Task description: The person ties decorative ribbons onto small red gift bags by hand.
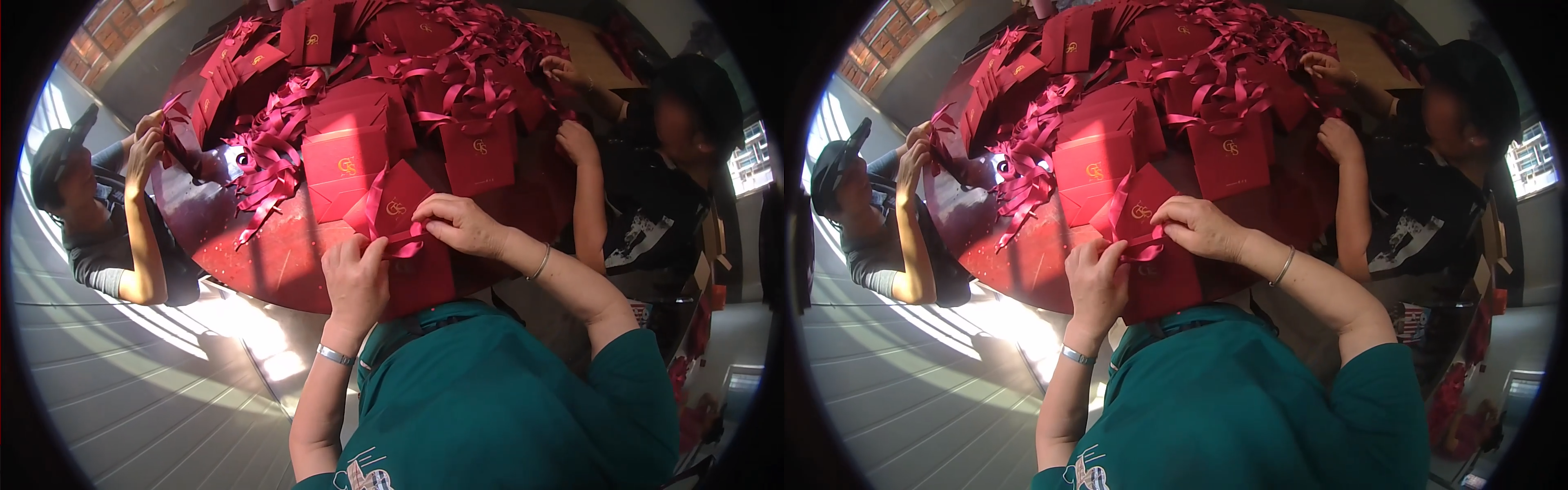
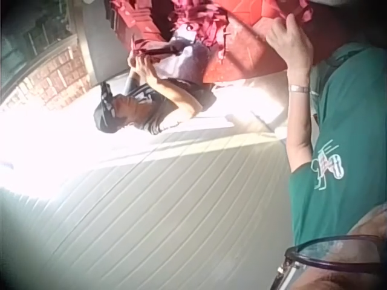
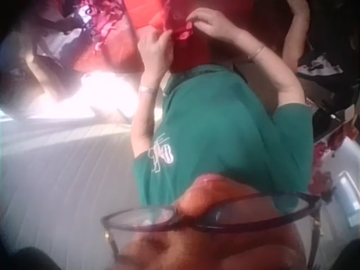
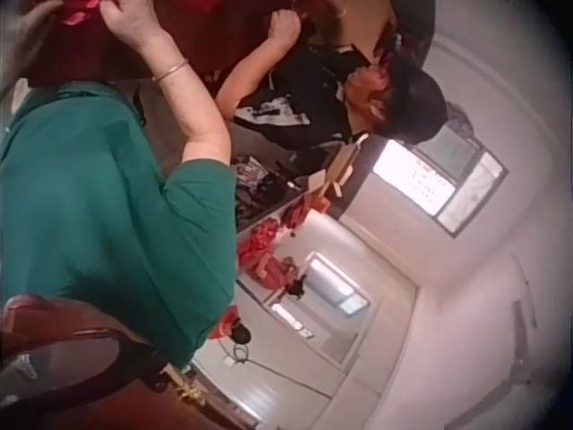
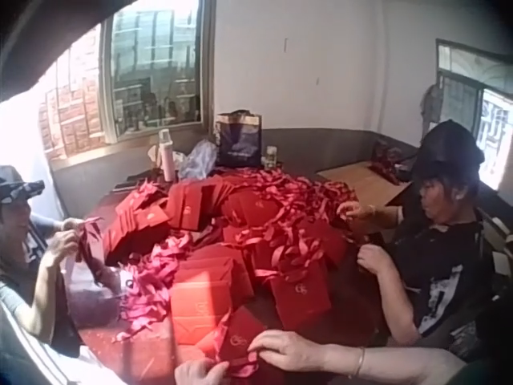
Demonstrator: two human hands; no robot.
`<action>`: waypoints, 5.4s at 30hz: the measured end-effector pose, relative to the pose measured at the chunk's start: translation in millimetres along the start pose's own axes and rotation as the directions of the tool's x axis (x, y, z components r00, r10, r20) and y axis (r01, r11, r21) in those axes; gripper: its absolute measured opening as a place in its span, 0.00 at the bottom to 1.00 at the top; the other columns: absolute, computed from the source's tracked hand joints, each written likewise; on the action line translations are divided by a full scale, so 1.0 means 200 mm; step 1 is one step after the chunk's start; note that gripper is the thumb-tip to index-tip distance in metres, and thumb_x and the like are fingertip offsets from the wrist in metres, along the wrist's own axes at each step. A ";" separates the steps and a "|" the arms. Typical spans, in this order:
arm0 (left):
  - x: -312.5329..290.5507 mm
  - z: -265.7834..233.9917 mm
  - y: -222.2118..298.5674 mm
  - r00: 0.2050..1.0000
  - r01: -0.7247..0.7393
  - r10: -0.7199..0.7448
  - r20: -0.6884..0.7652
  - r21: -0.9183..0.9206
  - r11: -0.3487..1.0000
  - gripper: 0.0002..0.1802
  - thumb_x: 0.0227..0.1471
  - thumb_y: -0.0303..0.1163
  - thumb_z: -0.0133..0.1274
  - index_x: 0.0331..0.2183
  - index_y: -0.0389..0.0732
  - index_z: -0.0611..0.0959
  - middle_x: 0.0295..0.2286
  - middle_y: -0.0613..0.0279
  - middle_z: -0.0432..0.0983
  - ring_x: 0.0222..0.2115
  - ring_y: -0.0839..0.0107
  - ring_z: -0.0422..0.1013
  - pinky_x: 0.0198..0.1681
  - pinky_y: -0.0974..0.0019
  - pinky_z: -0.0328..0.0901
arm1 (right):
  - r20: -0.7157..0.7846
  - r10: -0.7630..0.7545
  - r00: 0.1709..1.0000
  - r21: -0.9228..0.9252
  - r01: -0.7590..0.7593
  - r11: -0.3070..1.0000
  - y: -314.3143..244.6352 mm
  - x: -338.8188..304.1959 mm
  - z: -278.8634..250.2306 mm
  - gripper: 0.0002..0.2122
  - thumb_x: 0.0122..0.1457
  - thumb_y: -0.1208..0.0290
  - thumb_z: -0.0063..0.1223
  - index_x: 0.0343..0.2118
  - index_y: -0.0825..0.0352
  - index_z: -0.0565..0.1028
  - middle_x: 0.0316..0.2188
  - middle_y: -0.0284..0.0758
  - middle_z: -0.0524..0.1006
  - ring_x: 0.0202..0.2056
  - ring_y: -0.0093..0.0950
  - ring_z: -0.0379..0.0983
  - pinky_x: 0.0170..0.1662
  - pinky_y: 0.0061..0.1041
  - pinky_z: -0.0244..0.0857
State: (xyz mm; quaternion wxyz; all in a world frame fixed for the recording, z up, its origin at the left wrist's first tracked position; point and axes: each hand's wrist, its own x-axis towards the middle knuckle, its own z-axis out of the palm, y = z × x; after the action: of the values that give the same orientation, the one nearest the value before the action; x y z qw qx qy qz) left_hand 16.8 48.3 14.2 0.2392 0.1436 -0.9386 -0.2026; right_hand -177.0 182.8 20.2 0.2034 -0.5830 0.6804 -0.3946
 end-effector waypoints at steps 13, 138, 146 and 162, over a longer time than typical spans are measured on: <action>0.06 0.15 0.05 0.976 -0.219 0.219 -0.012 0.017 0.976 0.05 0.44 0.27 0.54 0.29 0.45 0.80 0.34 0.63 0.73 0.37 0.63 0.70 0.41 0.60 0.62 | -0.118 -0.087 0.989 -0.036 0.084 0.996 -0.01 -0.03 0.10 0.09 0.51 0.84 0.53 0.37 0.68 0.75 0.35 0.38 0.75 0.37 0.36 0.74 0.40 0.29 0.70; -0.29 0.16 -0.17 0.722 0.356 -0.691 0.040 -0.878 0.321 0.16 0.55 0.21 0.51 0.46 0.36 0.72 0.38 0.65 0.71 0.36 0.79 0.68 0.43 0.74 0.65 | -0.135 -0.158 0.978 -0.383 0.095 0.919 -0.08 0.11 0.25 0.23 0.51 0.69 0.60 0.51 0.66 0.70 0.45 0.40 0.72 0.47 0.41 0.68 0.52 0.36 0.61; -0.23 0.03 -0.02 0.805 0.419 -0.497 -0.324 -0.282 0.863 0.26 0.47 0.22 0.55 0.50 0.35 0.71 0.43 0.55 0.70 0.46 0.65 0.67 0.52 0.59 0.60 | -0.165 -0.342 0.925 -0.291 0.285 0.913 -0.08 0.09 0.31 0.19 0.45 0.78 0.62 0.42 0.68 0.73 0.45 0.43 0.72 0.41 0.41 0.71 0.44 0.33 0.70; -0.18 0.13 -0.24 0.942 0.319 -0.332 -0.052 -0.171 0.932 0.09 0.45 0.26 0.56 0.31 0.37 0.74 0.30 0.50 0.70 0.35 0.52 0.67 0.40 0.53 0.63 | 0.267 -0.072 0.961 -0.236 0.138 0.962 -0.12 0.45 0.40 0.07 0.47 0.75 0.52 0.31 0.69 0.74 0.34 0.44 0.74 0.40 0.44 0.71 0.44 0.40 0.67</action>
State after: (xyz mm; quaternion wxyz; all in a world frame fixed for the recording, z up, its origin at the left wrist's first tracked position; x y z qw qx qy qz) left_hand 42.2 26.6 -41.5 0.2504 0.2855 -0.8722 -0.3081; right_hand -123.6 73.1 6.5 0.1926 -0.6856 0.6610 -0.2365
